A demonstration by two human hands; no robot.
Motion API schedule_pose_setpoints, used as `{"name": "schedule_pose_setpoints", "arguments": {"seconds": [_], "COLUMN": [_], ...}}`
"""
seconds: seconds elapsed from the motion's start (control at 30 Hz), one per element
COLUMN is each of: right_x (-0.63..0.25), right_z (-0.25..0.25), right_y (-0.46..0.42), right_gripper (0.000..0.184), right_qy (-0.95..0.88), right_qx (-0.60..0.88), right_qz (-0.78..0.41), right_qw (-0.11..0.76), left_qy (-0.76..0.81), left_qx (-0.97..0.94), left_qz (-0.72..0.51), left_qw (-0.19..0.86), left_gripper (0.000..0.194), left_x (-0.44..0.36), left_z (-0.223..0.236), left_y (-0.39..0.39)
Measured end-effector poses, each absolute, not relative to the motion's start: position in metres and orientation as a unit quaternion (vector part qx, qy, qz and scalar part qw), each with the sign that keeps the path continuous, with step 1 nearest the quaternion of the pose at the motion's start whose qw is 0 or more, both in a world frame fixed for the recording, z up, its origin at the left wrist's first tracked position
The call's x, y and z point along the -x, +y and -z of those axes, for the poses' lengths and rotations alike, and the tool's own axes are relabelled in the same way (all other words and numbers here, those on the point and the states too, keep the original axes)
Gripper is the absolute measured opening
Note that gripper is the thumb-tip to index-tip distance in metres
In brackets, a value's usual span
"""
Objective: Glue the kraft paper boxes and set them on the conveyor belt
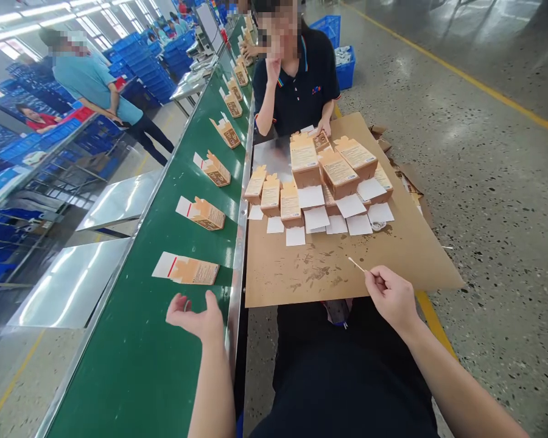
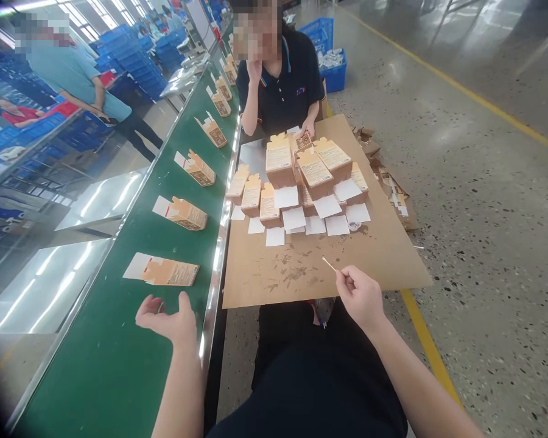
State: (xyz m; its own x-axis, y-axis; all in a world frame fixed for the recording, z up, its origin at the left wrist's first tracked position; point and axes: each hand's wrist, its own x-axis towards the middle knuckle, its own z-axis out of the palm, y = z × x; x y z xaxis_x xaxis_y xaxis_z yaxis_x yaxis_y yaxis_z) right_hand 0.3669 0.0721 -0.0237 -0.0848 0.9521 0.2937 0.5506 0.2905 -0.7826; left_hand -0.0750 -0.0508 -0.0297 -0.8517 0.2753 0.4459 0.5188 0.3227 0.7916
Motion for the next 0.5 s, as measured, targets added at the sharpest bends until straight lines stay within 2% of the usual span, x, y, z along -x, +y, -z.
{"name": "schedule_pose_setpoints", "arguments": {"seconds": [0.1,0.2,0.27,0.33,0.4,0.5], "right_x": [-0.377,-0.378,-0.376,-0.374,-0.373,-0.374], "right_z": [0.021,0.017,0.015,0.012,0.011,0.01], "right_y": [0.067,0.066,0.065,0.062,0.057,0.052], "right_gripper": [0.041,0.043,0.043,0.042,0.041,0.04], "right_qy": [-0.682,-0.679,-0.68,-0.682,-0.682,-0.674], "right_qx": [0.561,0.567,0.567,0.565,0.565,0.566], "right_qz": [-0.239,-0.235,-0.23,-0.226,-0.225,-0.222], "right_qw": [0.404,0.403,0.404,0.405,0.407,0.419], "left_qy": [-0.716,-0.705,-0.745,-0.768,-0.772,-0.752], "left_qx": [0.373,0.351,0.314,0.295,0.292,0.304], "left_qz": [0.587,0.613,0.567,0.526,0.504,0.505], "left_qw": [0.063,-0.056,-0.159,-0.215,-0.253,-0.295], "left_gripper": [0.056,0.043,0.042,0.049,0.053,0.049], "left_x": [0.055,0.055,0.061,0.065,0.064,0.066], "left_z": [0.017,-0.01,-0.027,-0.037,-0.04,-0.038], "left_y": [0.008,0.12,0.194,0.249,0.277,0.281]}}
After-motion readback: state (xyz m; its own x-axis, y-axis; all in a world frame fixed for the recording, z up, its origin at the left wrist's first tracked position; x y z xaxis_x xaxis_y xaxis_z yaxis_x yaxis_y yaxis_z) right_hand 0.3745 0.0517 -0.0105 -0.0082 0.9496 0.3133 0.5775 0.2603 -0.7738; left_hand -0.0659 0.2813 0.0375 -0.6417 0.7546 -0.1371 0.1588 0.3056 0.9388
